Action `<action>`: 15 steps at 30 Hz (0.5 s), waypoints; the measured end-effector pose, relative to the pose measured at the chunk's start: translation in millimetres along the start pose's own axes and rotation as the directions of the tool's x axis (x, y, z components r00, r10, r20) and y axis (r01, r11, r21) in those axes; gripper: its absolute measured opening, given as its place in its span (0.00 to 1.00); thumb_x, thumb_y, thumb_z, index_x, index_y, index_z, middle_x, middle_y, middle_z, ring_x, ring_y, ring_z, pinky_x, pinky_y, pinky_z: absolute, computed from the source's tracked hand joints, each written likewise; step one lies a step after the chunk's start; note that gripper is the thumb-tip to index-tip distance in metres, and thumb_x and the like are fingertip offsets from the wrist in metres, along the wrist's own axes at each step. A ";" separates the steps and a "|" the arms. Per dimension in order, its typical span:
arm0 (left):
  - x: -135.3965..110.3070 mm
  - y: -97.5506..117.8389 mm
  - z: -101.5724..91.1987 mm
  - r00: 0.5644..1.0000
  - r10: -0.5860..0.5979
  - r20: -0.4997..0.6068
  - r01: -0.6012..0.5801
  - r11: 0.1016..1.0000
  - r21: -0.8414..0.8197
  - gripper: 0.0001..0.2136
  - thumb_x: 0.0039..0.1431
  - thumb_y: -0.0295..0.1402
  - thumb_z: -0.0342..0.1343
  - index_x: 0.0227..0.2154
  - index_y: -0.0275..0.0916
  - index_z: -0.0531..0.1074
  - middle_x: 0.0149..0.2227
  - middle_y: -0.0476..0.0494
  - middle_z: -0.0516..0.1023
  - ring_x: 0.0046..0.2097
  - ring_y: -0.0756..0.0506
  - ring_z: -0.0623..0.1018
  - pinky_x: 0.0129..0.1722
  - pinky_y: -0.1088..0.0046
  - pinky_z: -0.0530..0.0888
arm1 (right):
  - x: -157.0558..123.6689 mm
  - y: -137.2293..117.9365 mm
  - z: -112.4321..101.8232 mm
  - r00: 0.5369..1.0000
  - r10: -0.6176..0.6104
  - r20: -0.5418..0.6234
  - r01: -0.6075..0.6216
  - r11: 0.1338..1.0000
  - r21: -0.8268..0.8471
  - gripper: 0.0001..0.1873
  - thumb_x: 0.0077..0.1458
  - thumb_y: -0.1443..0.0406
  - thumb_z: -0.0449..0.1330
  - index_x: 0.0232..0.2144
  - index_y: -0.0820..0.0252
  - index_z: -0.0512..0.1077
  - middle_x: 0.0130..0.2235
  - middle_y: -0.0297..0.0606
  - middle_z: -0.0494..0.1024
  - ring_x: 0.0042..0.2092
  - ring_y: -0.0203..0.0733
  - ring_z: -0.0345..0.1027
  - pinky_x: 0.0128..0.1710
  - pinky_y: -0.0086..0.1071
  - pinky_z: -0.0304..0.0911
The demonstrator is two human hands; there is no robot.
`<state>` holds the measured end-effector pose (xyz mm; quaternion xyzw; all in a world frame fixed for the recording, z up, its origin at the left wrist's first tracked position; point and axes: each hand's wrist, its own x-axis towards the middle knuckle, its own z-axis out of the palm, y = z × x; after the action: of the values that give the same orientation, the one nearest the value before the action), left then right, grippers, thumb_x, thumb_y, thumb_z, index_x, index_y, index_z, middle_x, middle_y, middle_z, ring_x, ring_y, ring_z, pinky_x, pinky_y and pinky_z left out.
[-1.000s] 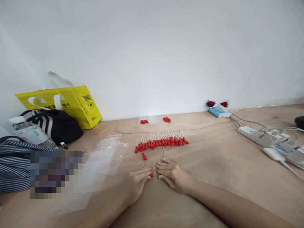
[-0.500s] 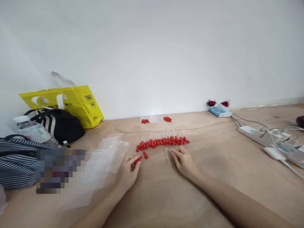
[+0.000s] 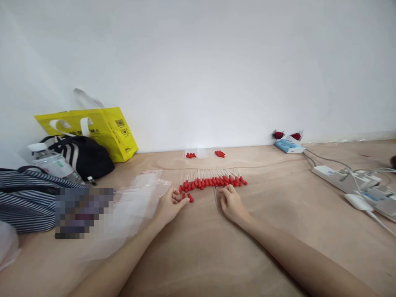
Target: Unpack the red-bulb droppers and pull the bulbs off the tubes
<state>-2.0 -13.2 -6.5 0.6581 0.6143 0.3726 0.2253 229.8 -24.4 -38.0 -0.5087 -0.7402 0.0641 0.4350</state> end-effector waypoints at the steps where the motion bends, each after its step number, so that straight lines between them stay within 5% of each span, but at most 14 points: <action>1: 1.7 -1.4 -0.1 1.000 -0.001 -0.013 0.001 1.000 0.009 0.17 0.39 0.45 0.57 0.26 0.39 0.62 0.22 0.53 0.68 0.23 0.51 0.69 0.23 0.77 0.67 | 0.2 -1.2 0.4 1.000 -0.001 0.017 0.000 1.000 0.003 0.12 0.46 0.76 0.46 0.30 0.64 0.67 0.32 0.41 0.63 0.34 0.40 0.62 0.35 0.34 0.62; 8: 33.0 9.0 -12.3 0.978 -0.202 0.053 0.188 0.961 0.203 0.10 0.49 0.40 0.48 0.30 0.38 0.65 0.21 0.51 0.72 0.19 0.51 0.71 0.22 0.78 0.67 | -0.4 -6.7 -2.9 0.994 -0.013 0.113 0.008 0.999 0.041 0.10 0.53 0.71 0.47 0.31 0.65 0.68 0.36 0.43 0.63 0.39 0.41 0.61 0.43 0.36 0.60; 15: 67.4 19.3 -5.6 0.918 -0.335 0.210 0.258 0.910 0.323 0.17 0.46 0.40 0.52 0.09 0.38 0.62 0.05 0.51 0.60 0.11 0.50 0.65 0.14 0.77 0.62 | 0.6 -6.8 -7.5 0.980 -0.050 0.193 0.035 0.996 0.082 0.09 0.52 0.71 0.49 0.33 0.63 0.68 0.38 0.43 0.65 0.42 0.41 0.60 0.45 0.37 0.59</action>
<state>3.8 49.0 25.9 0.6252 0.7205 0.1498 0.2600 230.2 -29.7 -29.4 -0.4665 -0.7869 0.1333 0.3813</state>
